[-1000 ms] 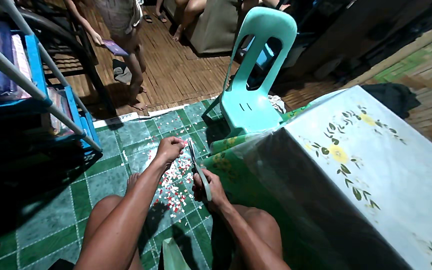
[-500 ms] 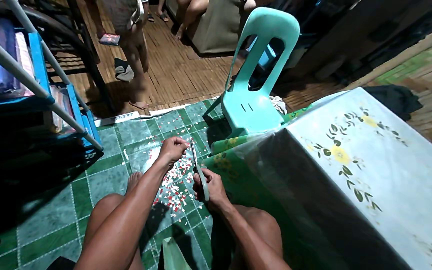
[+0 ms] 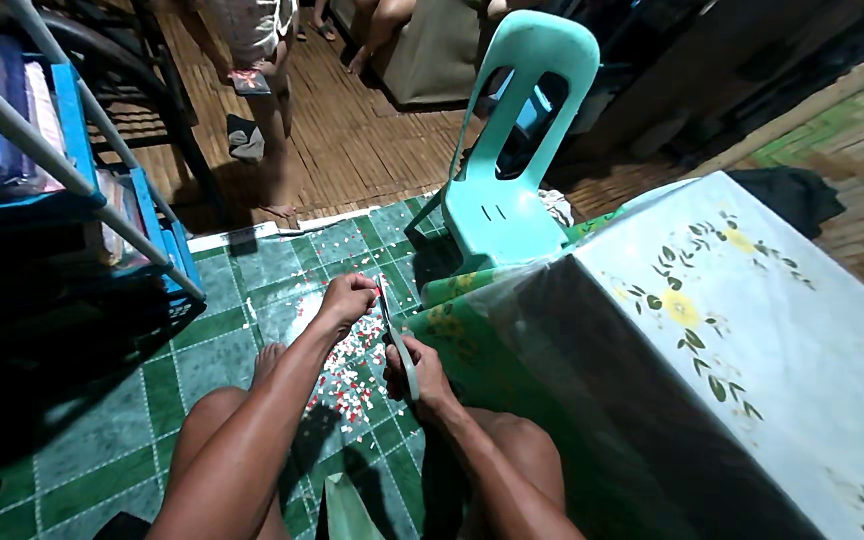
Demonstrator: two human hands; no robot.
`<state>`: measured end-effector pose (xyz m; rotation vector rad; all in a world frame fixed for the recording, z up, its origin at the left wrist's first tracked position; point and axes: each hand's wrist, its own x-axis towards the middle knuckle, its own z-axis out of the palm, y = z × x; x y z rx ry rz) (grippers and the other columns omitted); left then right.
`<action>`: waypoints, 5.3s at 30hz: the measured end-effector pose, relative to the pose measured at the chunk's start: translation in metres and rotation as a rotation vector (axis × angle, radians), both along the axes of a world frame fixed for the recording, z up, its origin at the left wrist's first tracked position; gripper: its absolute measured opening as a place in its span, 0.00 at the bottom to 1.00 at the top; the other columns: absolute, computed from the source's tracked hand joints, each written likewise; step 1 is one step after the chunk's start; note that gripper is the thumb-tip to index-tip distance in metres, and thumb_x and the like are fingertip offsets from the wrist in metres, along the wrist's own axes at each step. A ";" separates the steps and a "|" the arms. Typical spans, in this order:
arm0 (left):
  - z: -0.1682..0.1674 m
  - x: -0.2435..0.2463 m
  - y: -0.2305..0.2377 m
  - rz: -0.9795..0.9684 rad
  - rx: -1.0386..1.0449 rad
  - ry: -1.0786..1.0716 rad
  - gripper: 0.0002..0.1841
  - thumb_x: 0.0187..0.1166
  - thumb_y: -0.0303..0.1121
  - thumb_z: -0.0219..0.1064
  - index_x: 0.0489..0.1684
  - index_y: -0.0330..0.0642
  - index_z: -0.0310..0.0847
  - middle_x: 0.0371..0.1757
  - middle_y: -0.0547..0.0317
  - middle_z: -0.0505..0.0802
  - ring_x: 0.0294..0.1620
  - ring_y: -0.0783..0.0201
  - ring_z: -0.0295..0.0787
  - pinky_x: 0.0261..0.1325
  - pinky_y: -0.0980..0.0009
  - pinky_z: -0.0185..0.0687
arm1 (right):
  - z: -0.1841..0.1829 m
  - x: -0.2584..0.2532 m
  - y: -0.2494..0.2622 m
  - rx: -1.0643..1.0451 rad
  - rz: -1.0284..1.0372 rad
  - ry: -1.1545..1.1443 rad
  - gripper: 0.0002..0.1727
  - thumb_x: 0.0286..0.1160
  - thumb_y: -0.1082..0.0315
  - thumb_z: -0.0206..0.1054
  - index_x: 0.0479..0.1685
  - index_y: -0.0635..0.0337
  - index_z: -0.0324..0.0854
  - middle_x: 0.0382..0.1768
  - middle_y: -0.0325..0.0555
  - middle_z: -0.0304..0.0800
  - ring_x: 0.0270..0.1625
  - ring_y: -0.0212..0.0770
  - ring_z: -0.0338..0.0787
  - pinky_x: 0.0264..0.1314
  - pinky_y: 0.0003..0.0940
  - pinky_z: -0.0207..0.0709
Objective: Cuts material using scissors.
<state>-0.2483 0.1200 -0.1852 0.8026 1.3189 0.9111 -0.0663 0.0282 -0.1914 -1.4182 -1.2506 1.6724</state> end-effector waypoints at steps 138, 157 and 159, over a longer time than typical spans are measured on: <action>0.004 -0.002 -0.001 0.119 0.014 -0.210 0.06 0.80 0.23 0.70 0.49 0.33 0.84 0.40 0.50 0.92 0.33 0.64 0.91 0.39 0.71 0.89 | -0.002 0.004 0.002 0.122 -0.011 0.033 0.27 0.85 0.51 0.64 0.68 0.66 0.78 0.29 0.51 0.91 0.25 0.44 0.90 0.28 0.39 0.89; 0.005 -0.001 -0.002 0.090 -0.004 -0.148 0.07 0.78 0.25 0.72 0.49 0.34 0.86 0.36 0.53 0.92 0.30 0.65 0.88 0.36 0.71 0.85 | 0.001 0.001 0.000 0.127 0.064 -0.032 0.29 0.81 0.54 0.69 0.75 0.64 0.76 0.32 0.49 0.92 0.25 0.42 0.91 0.29 0.39 0.90; 0.006 -0.002 -0.003 0.096 -0.009 -0.147 0.07 0.77 0.24 0.72 0.49 0.34 0.85 0.36 0.52 0.92 0.30 0.65 0.88 0.36 0.71 0.85 | 0.002 0.001 -0.001 0.130 0.046 -0.035 0.27 0.80 0.56 0.71 0.72 0.64 0.79 0.30 0.49 0.91 0.23 0.42 0.91 0.26 0.38 0.90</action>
